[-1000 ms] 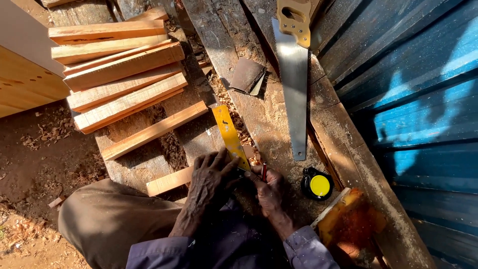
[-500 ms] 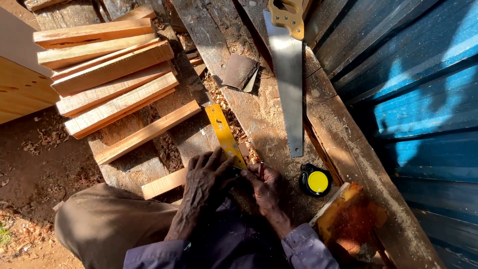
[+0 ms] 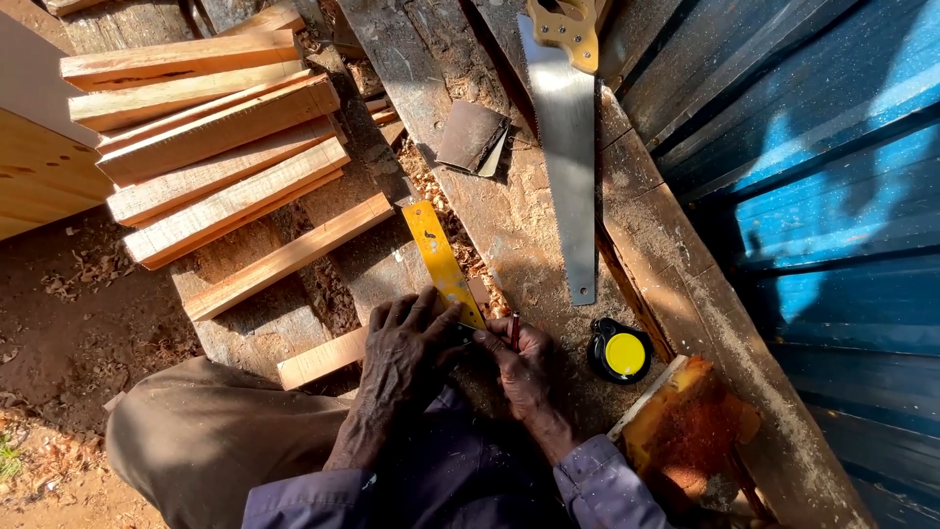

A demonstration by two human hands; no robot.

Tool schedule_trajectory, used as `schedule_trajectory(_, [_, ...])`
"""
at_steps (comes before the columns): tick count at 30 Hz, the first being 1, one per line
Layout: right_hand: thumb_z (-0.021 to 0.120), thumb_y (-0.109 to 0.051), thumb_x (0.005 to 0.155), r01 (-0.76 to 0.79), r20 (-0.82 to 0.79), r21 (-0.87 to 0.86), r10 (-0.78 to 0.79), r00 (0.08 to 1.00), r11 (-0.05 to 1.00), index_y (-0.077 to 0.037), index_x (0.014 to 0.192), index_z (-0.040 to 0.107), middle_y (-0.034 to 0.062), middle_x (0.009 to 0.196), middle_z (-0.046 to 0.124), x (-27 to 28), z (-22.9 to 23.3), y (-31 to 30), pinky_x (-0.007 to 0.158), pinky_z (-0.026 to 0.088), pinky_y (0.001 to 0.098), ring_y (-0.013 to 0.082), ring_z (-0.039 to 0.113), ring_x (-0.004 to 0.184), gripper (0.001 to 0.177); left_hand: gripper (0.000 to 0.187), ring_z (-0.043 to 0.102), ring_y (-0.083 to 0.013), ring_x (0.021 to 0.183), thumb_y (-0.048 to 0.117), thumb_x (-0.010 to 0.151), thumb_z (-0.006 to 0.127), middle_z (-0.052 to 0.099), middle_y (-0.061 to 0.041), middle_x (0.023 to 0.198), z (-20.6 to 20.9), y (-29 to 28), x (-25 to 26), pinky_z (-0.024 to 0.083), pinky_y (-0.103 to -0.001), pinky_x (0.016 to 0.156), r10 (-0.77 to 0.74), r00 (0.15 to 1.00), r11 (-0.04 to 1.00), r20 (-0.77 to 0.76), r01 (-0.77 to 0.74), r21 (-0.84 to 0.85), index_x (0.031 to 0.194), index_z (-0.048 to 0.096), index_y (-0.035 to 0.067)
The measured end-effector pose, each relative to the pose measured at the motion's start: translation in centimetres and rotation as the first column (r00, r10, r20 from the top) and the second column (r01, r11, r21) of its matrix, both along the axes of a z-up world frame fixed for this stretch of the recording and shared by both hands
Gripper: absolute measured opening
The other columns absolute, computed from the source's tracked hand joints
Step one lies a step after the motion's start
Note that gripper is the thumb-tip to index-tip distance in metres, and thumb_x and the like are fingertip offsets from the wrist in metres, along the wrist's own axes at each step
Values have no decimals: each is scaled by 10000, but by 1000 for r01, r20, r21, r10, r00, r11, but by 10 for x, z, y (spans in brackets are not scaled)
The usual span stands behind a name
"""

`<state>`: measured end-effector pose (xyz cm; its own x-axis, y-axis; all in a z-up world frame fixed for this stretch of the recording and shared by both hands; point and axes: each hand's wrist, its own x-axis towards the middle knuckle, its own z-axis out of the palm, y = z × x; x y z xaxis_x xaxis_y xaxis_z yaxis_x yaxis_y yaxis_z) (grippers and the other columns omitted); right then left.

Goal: Marking lines on wooden blocks using a combination square and pencil

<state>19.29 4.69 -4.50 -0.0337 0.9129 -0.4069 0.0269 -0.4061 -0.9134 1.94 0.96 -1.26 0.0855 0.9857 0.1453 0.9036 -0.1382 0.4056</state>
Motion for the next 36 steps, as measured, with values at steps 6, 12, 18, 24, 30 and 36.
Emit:
schedule_trajectory(6, [840, -212, 864, -33, 92, 38, 29, 995, 999, -65, 888, 826, 59, 564, 695, 13, 23, 6, 393, 449, 203, 71, 538, 451, 150, 598, 590, -377, 1228, 524, 848, 724, 647, -192, 1312, -12, 1, 0, 388, -523, 1007, 12, 1000, 999, -22, -11, 46, 1370, 658, 239])
schedule_trajectory(12, [438, -466, 1068, -167, 280, 87, 137, 950, 982, -45, 1078, 788, 134, 894, 798, 29, 73, 29, 734, 592, 361, 217, 726, 796, 548, 615, 586, -375, 1216, 507, 818, 749, 647, -193, 1313, -12, 0, 2, 379, -521, 1010, 31, 999, 999, -36, -29, 42, 1362, 658, 235])
schedule_trajectory(18, [564, -485, 1044, -495, 478, 261, 334, 812, 829, -113, 801, 795, 78, 516, 647, 26, 49, 81, 606, 589, 373, 266, 696, 561, 501, 603, 590, -379, 1224, 512, 823, 733, 658, -200, 1302, -12, 3, 2, 373, -529, 1013, 33, 999, 999, -29, -32, 24, 1348, 657, 227])
schedule_trajectory(24, [657, -282, 1042, -613, 444, 449, 434, 784, 650, -48, 589, 687, 159, 445, 580, -10, 41, 126, 425, 487, 298, 272, 609, 394, 510, 633, 568, -401, 1222, 487, 828, 740, 636, -221, 1301, -23, 1, 0, 356, -551, 1013, -4, 1000, 1000, -17, 4, 31, 1392, 625, 225])
schedule_trajectory(30, [678, -254, 1025, -448, 265, 399, 367, 892, 800, -41, 723, 751, 117, 492, 642, -15, 59, 102, 418, 543, 243, 153, 640, 416, 377, 661, 530, -401, 1253, 492, 813, 757, 610, -218, 1333, -28, -1, 4, 337, -569, 1013, -11, 1000, 1000, 3, 11, 18, 1400, 615, 224])
schedule_trajectory(36, [678, -209, 973, -438, 293, 404, 340, 894, 803, 10, 1157, 769, 262, 778, 779, 31, 63, 24, 445, 620, 288, 197, 709, 518, 300, 626, 540, -397, 1211, 433, 782, 789, 607, -213, 1295, -15, 0, 2, 354, -550, 970, 3, 1000, 999, -8, -2, 46, 1346, 640, 209])
